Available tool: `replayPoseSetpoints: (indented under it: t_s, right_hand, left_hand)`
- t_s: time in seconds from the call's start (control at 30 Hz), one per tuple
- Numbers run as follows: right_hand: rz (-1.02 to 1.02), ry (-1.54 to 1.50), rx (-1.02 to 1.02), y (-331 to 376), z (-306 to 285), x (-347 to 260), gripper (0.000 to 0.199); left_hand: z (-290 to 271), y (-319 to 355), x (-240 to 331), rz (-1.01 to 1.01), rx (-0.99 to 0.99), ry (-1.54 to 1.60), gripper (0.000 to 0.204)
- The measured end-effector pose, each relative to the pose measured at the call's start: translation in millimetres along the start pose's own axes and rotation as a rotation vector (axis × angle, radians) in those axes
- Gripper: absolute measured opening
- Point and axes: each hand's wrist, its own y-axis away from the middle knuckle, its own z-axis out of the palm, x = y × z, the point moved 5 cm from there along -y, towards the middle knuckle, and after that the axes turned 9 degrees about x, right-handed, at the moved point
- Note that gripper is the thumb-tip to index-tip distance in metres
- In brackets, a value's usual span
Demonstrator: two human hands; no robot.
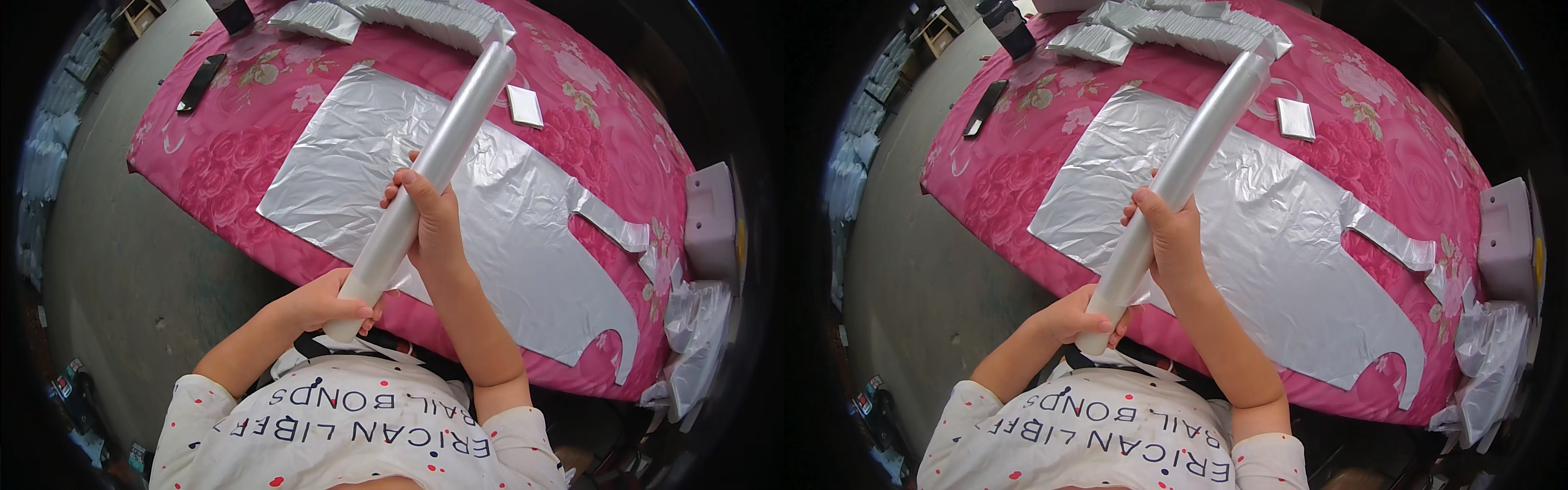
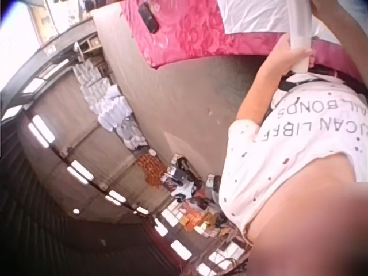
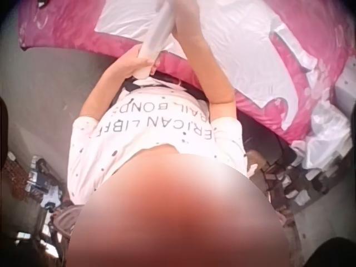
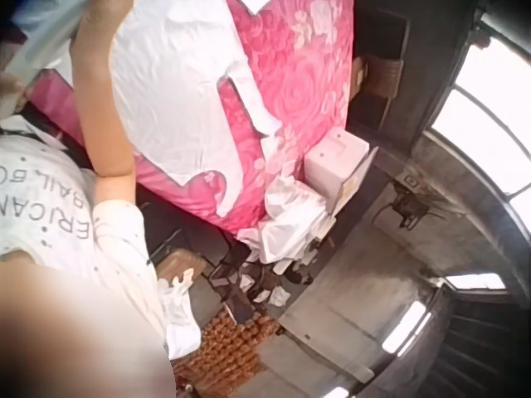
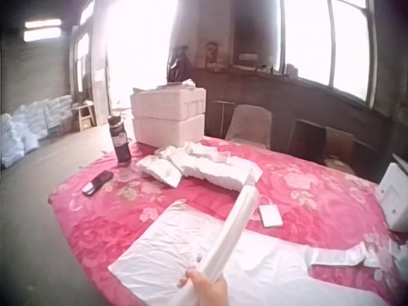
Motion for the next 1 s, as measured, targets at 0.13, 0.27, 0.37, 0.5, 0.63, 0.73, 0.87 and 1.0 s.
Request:
replayPoseSetpoints:
  t_s: [0.13,0.27,0.37,0.5,0.63,0.73,0.87,1.0]
  right_hand:
    - [-0.042,0.130,0.093,10,-23,19,0.050]
    - [-0.062,0.119,0.107,4,-37,20,0.052]
    - [-0.085,-0.002,0.168,-13,-55,-16,0.052]
    - [-0.171,0.069,0.334,-48,-122,-64,0.048]
    - [-0.275,0.535,0.366,-48,-156,-96,0.028]
    - [-0.054,0.811,0.252,-39,-154,-96,0.020]
    - [0.142,0.946,0.046,-33,-143,-91,0.022]
    - [0.140,0.922,-0.081,-35,-142,-82,0.020]
  left_hand:
    - [-6,-18,5,0.284,0.336,-0.366,0.049]
    - [-2,-22,5,0.213,0.380,-0.391,0.046]
    - [-10,-14,-10,-0.064,0.212,-0.261,0.040]
    - [-20,8,-32,-0.253,0.081,-0.194,0.052]
    - [-27,24,-45,-0.368,0.061,-0.154,0.063]
    - [-30,27,-51,-0.369,0.033,-0.118,0.062]
    - [-31,28,-52,-0.382,0.026,-0.110,0.061]
    - [-29,27,-50,-0.379,0.025,-0.111,0.062]
